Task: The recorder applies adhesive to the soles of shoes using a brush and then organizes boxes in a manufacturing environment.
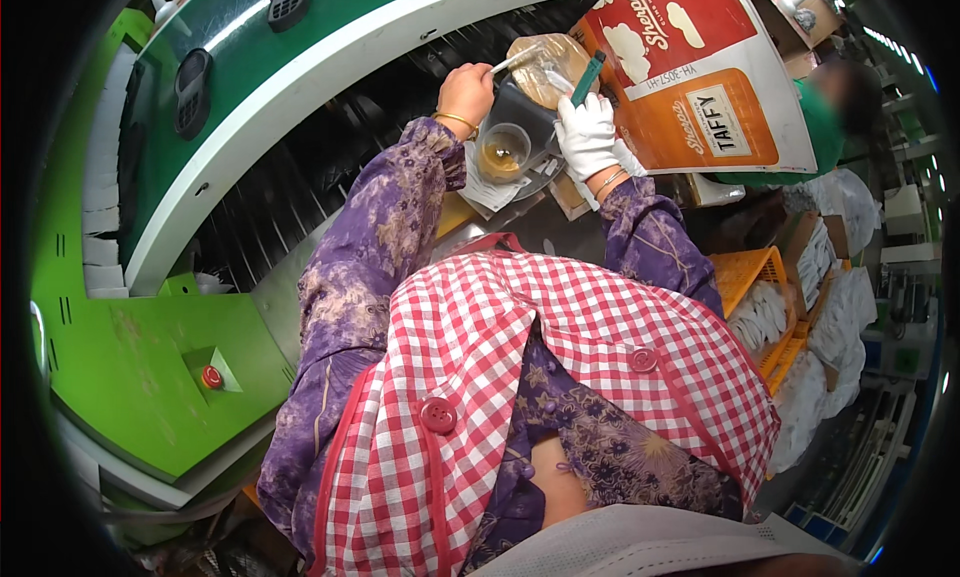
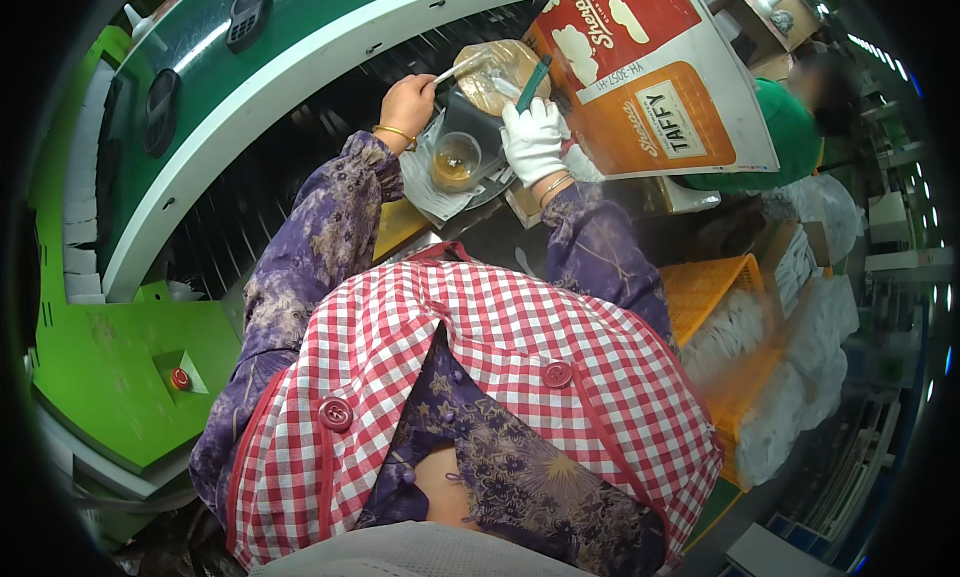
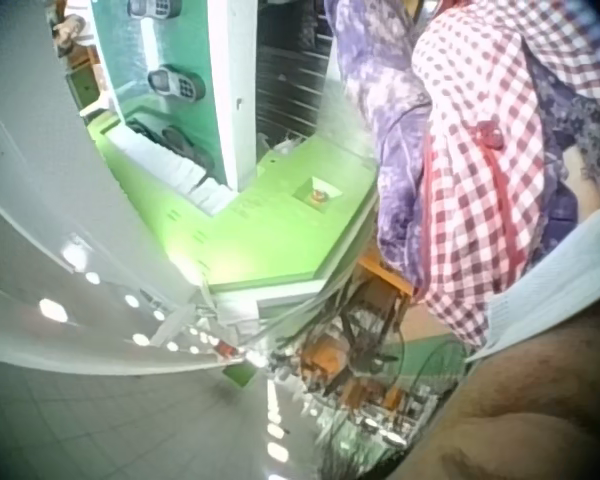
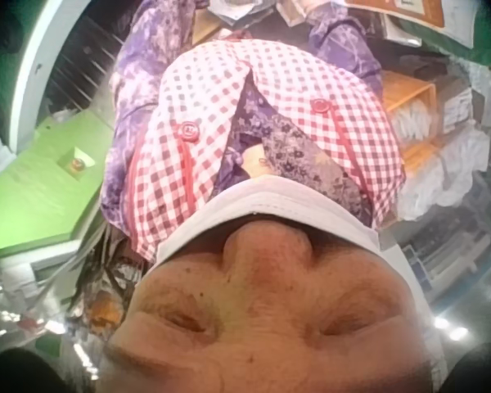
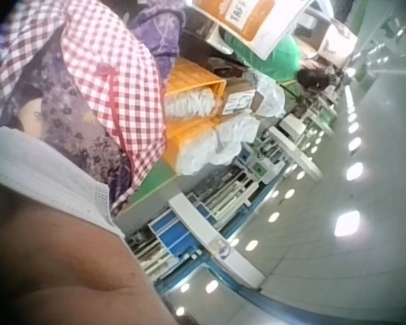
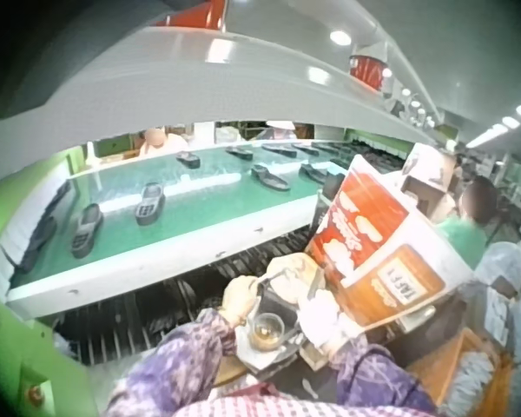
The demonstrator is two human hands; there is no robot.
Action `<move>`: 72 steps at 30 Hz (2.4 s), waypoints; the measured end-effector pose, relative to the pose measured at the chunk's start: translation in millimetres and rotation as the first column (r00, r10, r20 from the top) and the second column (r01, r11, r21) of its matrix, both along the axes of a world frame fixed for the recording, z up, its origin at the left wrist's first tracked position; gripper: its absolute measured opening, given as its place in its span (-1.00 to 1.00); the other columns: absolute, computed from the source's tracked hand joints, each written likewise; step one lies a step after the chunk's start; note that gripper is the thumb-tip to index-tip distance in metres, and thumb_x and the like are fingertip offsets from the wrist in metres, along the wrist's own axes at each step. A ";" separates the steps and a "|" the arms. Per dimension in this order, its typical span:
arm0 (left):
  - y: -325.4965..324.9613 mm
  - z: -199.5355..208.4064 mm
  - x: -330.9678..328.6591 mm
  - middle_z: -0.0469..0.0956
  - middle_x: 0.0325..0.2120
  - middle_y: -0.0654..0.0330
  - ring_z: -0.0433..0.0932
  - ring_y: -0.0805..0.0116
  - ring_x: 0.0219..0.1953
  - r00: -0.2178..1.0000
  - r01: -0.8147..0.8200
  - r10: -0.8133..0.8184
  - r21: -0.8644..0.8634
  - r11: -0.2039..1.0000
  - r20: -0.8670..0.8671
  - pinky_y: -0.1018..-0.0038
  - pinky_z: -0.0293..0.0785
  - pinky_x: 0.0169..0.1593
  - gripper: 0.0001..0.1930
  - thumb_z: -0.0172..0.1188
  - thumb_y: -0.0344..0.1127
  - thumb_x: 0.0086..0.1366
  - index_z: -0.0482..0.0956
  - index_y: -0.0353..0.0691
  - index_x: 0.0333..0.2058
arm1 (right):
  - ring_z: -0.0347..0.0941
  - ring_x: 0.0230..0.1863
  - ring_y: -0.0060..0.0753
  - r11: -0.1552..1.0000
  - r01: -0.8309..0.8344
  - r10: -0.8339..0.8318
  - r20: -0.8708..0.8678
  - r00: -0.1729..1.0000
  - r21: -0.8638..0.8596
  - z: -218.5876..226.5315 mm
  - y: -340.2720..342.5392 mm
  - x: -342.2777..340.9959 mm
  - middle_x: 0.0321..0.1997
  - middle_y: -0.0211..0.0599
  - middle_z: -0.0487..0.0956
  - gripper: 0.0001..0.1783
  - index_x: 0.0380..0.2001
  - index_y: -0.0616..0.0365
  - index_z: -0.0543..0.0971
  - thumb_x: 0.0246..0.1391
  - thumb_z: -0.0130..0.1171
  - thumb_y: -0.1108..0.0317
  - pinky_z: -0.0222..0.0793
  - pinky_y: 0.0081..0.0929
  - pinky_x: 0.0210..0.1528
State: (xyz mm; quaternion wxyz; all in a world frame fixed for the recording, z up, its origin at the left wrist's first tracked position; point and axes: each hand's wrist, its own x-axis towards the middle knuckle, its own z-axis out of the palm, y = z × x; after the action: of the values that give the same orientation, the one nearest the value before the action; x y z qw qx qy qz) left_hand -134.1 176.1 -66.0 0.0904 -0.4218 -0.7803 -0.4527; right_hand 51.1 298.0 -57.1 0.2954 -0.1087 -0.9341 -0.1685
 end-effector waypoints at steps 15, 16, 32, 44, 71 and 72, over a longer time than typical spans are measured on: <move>54.3 -1.8 -31.0 0.52 -0.42 0.15 0.44 0.11 -0.31 0.951 0.061 -0.141 -0.281 0.958 -0.275 0.28 0.39 -0.18 -0.85 0.05 -0.38 0.13 0.60 -0.09 -0.37 | 0.30 0.08 0.01 0.999 -0.008 0.007 -0.011 1.000 -0.040 3.4 -5.5 8.4 -0.12 -0.09 0.51 -0.58 -0.19 0.13 0.49 -0.23 0.19 0.32 0.17 0.01 0.10; 54.0 -1.3 -30.8 0.52 -0.42 0.16 0.45 0.11 -0.30 0.946 0.057 -0.143 -0.285 0.957 -0.290 0.29 0.40 -0.18 -0.81 0.03 -0.39 0.11 0.61 -0.08 -0.34 | 0.29 0.09 0.02 0.998 -0.021 0.021 -0.011 1.000 -0.057 3.4 -8.2 10.5 -0.10 -0.09 0.51 -0.57 -0.18 0.13 0.49 -0.24 0.20 0.32 0.17 0.02 0.11; 38.6 0.1 -24.5 0.49 -0.43 0.19 0.46 0.17 -0.26 0.897 0.087 -0.206 -0.300 0.950 -0.390 0.32 0.40 -0.15 -0.72 0.05 -0.45 0.02 0.59 -0.10 -0.26 | 0.33 -0.04 -0.02 0.980 -0.014 -0.003 -0.086 0.996 -0.199 1.8 -30.4 26.8 -0.03 -0.17 0.51 -0.59 -0.10 0.14 0.49 -0.13 0.14 0.38 0.18 -0.11 0.05; 30.7 10.9 -24.0 0.59 -0.38 0.03 0.54 0.01 -0.27 0.984 0.167 -0.138 -0.322 0.932 0.110 0.27 0.45 -0.17 -0.78 0.07 -0.33 0.08 0.64 -0.10 -0.30 | 0.39 -0.21 -0.08 0.992 -0.007 -0.003 -0.077 0.997 -0.127 -1.7 -3.6 -6.5 -0.37 -0.18 0.49 -0.58 -0.14 0.11 0.47 -0.13 0.20 0.24 0.22 -0.11 0.04; -6.5 47.8 -27.8 0.53 -0.54 0.08 0.54 0.06 -0.40 0.791 0.049 -0.291 -0.419 0.907 -0.538 0.16 0.45 -0.33 -0.85 0.03 -0.24 0.19 0.56 -0.09 -0.44 | 0.46 -0.43 -0.17 0.990 -0.069 0.055 -0.119 0.991 -0.119 -20.7 11.4 -13.7 -0.53 -0.17 0.51 -0.78 -0.31 0.16 0.51 -0.04 -0.07 0.40 0.25 -0.21 0.02; -5.0 48.4 -26.1 0.54 -0.54 0.09 0.53 0.07 -0.40 0.856 0.007 -0.242 -0.458 0.889 -0.456 0.17 0.45 -0.32 -0.85 0.04 -0.23 0.19 0.57 -0.08 -0.43 | 0.46 -0.44 -0.17 0.991 -0.080 0.065 -0.145 0.987 -0.104 -20.4 11.9 -14.6 -0.54 -0.17 0.51 -0.78 -0.32 0.16 0.51 -0.04 -0.06 0.40 0.26 -0.22 0.00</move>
State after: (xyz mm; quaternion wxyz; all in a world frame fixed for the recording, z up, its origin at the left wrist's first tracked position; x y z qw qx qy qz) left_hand -160.2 171.1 -17.6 0.1619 -0.5849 -0.7816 -0.1441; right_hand 36.5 309.8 -77.5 0.3604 -0.1023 -0.9219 -0.0981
